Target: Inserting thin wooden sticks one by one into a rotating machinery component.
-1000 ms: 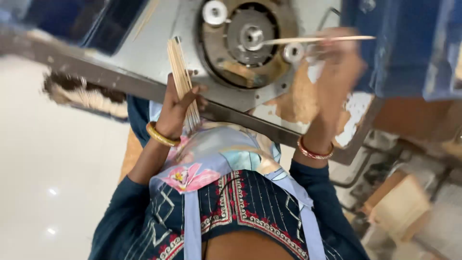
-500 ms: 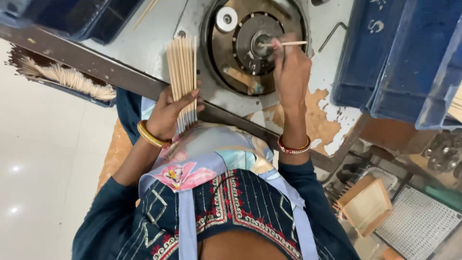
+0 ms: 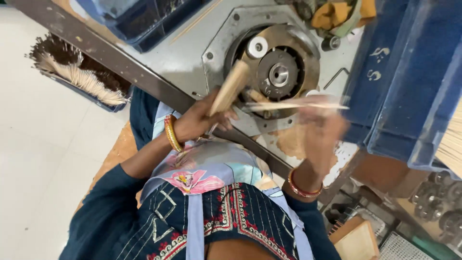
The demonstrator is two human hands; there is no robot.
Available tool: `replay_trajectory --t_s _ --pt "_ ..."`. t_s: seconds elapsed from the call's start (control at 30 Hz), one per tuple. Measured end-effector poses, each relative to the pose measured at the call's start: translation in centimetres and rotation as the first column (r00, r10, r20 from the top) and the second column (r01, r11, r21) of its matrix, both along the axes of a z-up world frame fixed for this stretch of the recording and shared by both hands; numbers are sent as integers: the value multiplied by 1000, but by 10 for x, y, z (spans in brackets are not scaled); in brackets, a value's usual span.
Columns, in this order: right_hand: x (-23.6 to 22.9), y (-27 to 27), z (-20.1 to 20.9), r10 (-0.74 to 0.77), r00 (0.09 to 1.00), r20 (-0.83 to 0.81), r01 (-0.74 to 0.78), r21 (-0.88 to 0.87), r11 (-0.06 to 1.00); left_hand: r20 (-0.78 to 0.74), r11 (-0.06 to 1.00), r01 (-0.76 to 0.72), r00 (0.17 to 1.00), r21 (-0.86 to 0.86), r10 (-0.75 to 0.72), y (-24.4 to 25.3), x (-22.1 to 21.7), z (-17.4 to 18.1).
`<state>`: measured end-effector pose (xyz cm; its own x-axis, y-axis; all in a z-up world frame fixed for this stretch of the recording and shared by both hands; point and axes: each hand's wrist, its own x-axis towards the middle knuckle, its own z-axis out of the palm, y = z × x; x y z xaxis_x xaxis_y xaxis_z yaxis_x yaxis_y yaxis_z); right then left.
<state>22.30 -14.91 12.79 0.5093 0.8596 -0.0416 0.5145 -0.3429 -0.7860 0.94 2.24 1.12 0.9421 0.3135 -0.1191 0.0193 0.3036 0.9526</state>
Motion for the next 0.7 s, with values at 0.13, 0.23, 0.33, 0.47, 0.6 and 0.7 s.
replay_trajectory --t_s 0.13,0.23,0.33,0.47,0.6,0.7 --pt "33 33 -21 -148 908 391 184 -56 981 -3 897 -163 984 -411 178 -9 -1 -22" --pt "34 41 -52 -68 838 542 84 -5 996 -180 812 -198 977 -550 116 -5 -6 -4" --pt "26 44 -65 -132 879 458 155 -12 988 -272 675 -310 948 -669 166 -16 -21 -39" --pt "27 38 -65 -20 838 545 113 -138 984 -235 695 -291 956 -658 178 -24 -19 -44" --pt "-13 32 -17 -163 985 -58 170 160 972 -96 917 -208 978 -340 186 -22 -8 1" --pt "-21 25 -11 123 988 97 -129 62 990 12 996 -53 999 76 52 -3 -1 24"
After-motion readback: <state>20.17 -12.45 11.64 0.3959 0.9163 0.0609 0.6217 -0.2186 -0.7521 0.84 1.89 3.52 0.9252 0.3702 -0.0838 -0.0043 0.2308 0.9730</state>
